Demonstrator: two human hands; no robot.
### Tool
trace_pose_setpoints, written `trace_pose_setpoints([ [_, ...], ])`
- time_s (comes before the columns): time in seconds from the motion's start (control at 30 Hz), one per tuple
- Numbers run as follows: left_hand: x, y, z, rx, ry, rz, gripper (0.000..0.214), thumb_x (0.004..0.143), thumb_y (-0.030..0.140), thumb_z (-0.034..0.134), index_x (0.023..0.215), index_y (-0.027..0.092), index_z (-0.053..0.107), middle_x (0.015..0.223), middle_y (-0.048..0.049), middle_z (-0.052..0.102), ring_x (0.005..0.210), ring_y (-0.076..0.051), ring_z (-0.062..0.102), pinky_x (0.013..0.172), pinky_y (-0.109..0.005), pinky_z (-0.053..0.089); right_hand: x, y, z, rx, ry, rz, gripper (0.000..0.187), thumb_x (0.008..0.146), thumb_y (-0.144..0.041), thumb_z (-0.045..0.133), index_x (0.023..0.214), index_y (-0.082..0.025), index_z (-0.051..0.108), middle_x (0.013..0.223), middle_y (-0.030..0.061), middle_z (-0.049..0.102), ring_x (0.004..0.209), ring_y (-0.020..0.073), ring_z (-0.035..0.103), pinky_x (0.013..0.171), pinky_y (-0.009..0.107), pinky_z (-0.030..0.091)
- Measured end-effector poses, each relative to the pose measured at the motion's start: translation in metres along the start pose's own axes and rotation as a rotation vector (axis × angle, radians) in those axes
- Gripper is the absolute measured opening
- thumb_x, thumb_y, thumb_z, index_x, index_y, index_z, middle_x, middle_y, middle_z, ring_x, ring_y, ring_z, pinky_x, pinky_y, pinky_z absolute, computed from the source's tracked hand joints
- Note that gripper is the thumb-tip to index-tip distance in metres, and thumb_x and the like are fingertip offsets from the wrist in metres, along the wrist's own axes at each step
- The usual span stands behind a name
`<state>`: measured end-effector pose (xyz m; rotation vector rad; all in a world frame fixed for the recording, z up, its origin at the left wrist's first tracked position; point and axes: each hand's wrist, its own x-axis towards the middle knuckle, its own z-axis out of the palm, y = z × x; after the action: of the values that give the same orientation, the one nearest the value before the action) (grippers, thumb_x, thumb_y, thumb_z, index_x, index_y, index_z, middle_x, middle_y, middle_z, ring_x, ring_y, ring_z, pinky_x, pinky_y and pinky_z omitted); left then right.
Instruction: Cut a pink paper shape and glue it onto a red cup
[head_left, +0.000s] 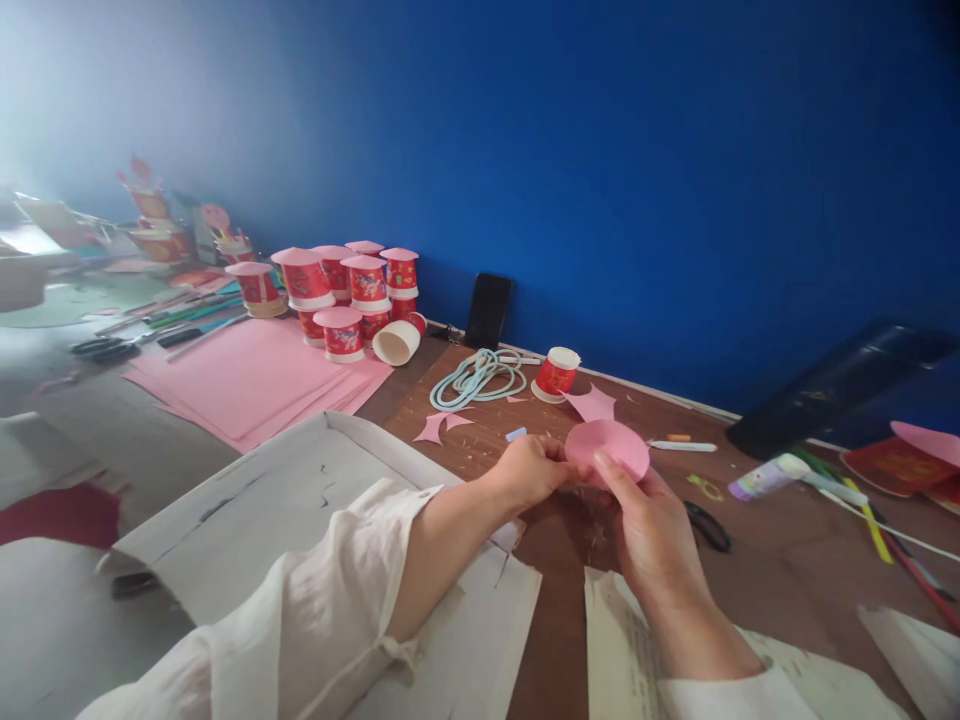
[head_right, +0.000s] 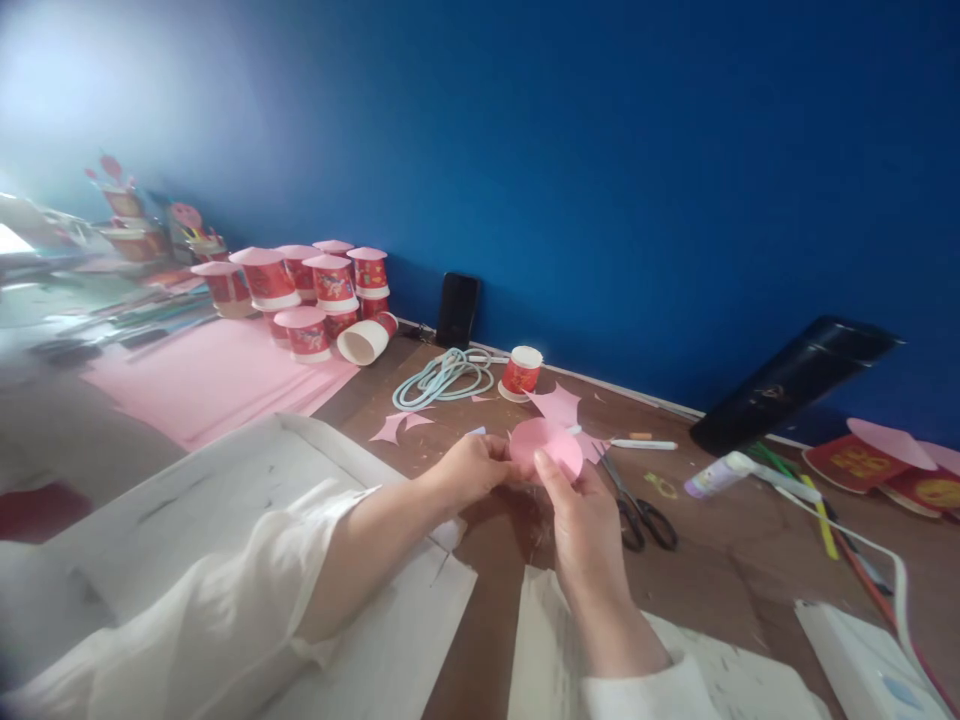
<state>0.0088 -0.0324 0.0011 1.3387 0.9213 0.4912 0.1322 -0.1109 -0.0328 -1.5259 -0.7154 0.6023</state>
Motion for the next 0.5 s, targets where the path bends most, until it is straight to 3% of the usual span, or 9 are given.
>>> trace_pose_setpoints([
  [0.27, -0.002, 0.001, -0.002, 0.0, 0.011, 0.007, 0.025, 0.061, 0.036, 0.08, 0.066, 0.015, 0.068, 0.056, 0.0029, 0.058, 0.053, -0.009, 0.049, 0.054, -0.022, 0.039, -0.007, -0.021, -0.002, -0.27, 0.051, 0.062, 0.052, 0.069, -0.059, 0.072, 0.1, -0.017, 0.075, 0.084, 0.0062, 0.074, 0.085, 0.0292, 0.067, 0.073, 0.035, 0.047],
  [0.43, -0.001, -0.002, 0.0, -0.199, -0.068, 0.035, 0.033, 0.058, 0.03, 0.084, 0.082, 0.015, 0.069, 0.071, 0.0001, 0.067, 0.063, -0.01, 0.058, 0.066, -0.022, 0.045, -0.008, -0.025, -0.001, -0.232, 0.034, 0.081, 0.05, 0.069, -0.058, 0.072, 0.098, -0.017, 0.075, 0.087, 0.0067, 0.074, 0.088, 0.0291, 0.066, 0.079, 0.037, 0.047],
  [0.5, -0.001, 0.0, 0.001, -0.203, -0.042, 0.028, 0.032, 0.059, 0.029, 0.083, 0.083, 0.015, 0.068, 0.071, -0.0003, 0.066, 0.063, -0.011, 0.058, 0.066, -0.023, 0.046, -0.009, -0.023, 0.001, -0.14, 0.013, 0.083, 0.05, 0.068, -0.056, 0.074, 0.1, -0.017, 0.074, 0.088, 0.007, 0.074, 0.087, 0.0289, 0.066, 0.077, 0.037, 0.048],
])
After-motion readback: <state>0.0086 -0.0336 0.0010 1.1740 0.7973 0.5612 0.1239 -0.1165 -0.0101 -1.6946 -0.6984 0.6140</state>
